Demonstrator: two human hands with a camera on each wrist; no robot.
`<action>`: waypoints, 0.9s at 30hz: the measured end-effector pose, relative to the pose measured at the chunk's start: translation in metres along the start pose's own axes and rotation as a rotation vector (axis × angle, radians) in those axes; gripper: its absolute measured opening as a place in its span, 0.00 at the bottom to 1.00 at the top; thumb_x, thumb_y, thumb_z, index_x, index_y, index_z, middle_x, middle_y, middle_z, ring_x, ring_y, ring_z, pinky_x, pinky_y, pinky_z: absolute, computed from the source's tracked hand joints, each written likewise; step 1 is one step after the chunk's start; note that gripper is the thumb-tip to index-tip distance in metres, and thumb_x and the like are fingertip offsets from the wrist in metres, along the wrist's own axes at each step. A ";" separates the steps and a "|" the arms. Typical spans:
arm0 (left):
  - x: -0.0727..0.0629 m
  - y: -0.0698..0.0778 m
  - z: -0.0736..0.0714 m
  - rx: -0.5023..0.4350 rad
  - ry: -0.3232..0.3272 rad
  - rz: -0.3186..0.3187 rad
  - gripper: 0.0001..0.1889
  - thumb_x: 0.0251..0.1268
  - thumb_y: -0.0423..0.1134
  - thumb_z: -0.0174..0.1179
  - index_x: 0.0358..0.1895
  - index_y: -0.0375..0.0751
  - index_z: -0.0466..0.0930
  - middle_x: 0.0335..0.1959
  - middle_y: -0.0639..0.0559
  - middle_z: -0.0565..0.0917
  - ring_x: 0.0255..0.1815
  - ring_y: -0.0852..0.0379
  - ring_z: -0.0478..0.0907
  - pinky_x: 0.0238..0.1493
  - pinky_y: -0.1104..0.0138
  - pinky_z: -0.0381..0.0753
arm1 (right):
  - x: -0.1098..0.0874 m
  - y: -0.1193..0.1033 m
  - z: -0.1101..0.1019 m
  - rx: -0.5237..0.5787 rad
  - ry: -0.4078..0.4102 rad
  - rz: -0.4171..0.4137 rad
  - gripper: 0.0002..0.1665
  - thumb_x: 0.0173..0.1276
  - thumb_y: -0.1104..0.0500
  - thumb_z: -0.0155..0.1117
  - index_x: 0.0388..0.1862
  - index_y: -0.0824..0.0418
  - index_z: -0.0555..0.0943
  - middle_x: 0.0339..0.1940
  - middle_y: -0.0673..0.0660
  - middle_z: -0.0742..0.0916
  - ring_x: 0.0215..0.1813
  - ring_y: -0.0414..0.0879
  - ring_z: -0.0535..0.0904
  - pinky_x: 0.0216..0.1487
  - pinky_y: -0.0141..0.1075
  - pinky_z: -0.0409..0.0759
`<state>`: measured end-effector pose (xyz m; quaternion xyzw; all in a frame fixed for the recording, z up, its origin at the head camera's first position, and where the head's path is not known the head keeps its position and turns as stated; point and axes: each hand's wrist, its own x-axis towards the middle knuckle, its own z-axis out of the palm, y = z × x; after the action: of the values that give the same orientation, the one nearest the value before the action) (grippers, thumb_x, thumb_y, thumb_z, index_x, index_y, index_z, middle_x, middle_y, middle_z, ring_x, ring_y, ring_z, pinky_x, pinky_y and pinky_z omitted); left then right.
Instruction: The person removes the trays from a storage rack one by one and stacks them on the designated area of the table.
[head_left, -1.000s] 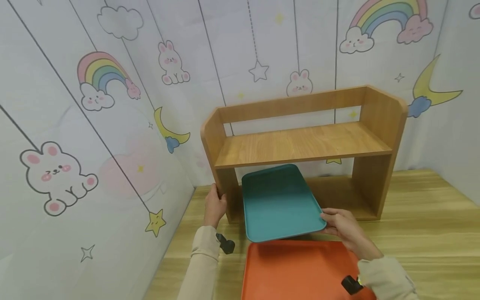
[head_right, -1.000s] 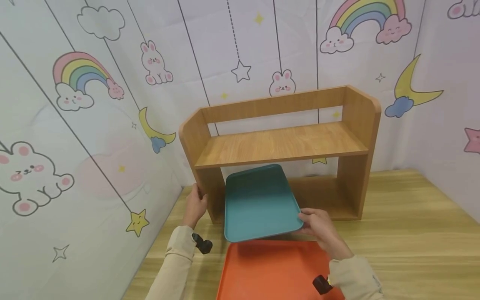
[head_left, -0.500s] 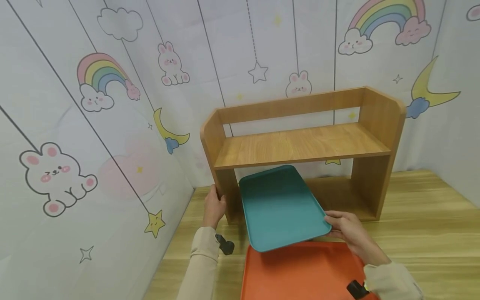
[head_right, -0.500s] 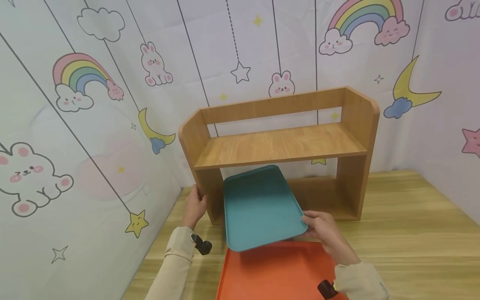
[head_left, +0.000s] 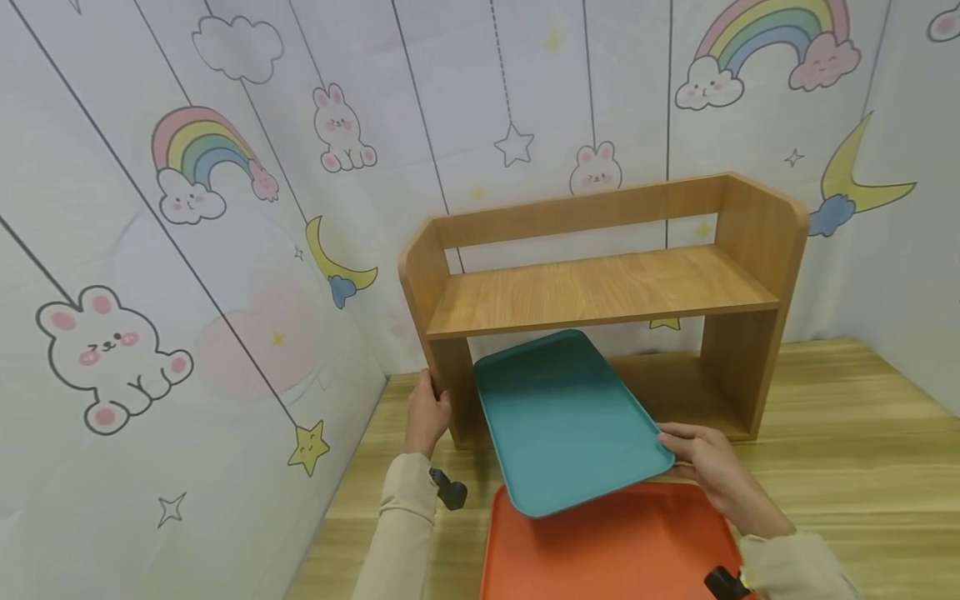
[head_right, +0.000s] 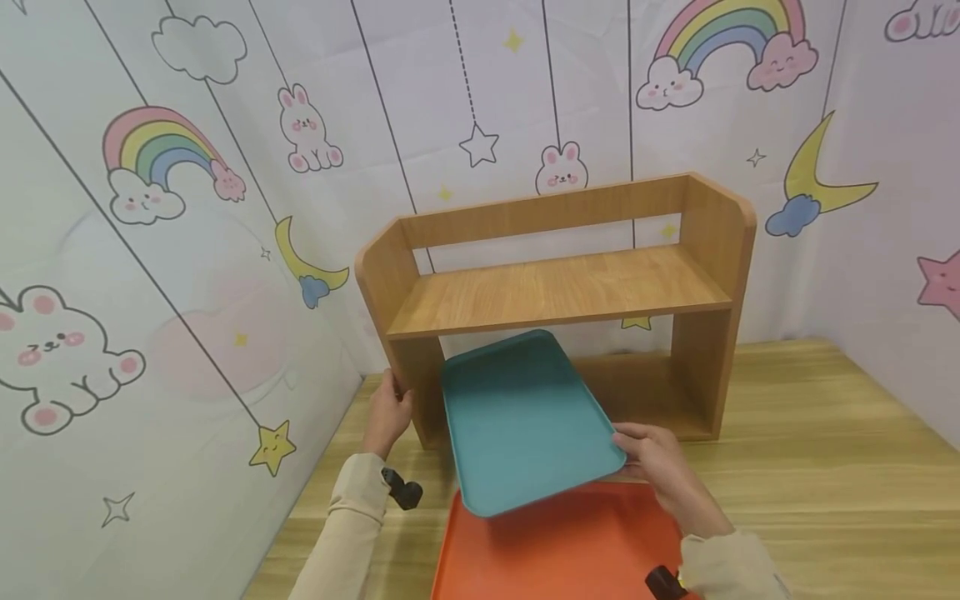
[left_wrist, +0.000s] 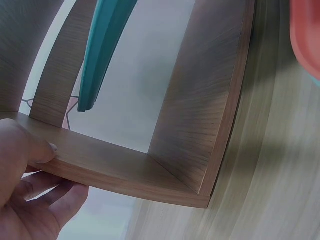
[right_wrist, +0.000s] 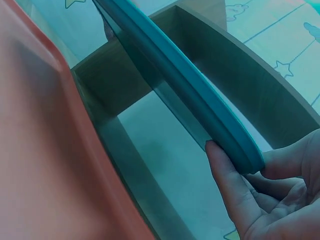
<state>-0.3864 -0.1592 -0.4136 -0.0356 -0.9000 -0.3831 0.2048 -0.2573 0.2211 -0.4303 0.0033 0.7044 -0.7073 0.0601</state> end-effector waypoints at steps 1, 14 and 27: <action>0.000 0.001 0.000 -0.002 -0.001 -0.001 0.15 0.65 0.30 0.54 0.53 0.31 0.68 0.51 0.33 0.79 0.52 0.38 0.78 0.52 0.49 0.78 | -0.001 0.000 -0.002 0.004 -0.003 -0.001 0.33 0.75 0.57 0.50 0.69 0.78 0.57 0.46 0.50 0.84 0.40 0.39 0.84 0.44 0.37 0.83; 0.000 0.000 -0.001 -0.017 -0.011 0.004 0.15 0.65 0.30 0.54 0.53 0.31 0.69 0.50 0.33 0.79 0.51 0.38 0.79 0.51 0.50 0.79 | -0.009 0.006 -0.012 -0.001 -0.011 -0.016 0.34 0.75 0.57 0.50 0.68 0.80 0.58 0.48 0.50 0.83 0.42 0.37 0.82 0.44 0.37 0.83; 0.001 -0.002 0.000 -0.002 -0.007 0.014 0.15 0.65 0.30 0.54 0.53 0.31 0.69 0.49 0.33 0.79 0.49 0.38 0.79 0.50 0.50 0.79 | -0.015 0.011 -0.020 -0.015 0.006 -0.044 0.33 0.74 0.56 0.52 0.66 0.80 0.61 0.41 0.41 0.85 0.40 0.37 0.83 0.42 0.36 0.83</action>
<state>-0.3874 -0.1605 -0.4149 -0.0434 -0.9000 -0.3826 0.2042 -0.2435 0.2426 -0.4396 -0.0106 0.7096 -0.7032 0.0423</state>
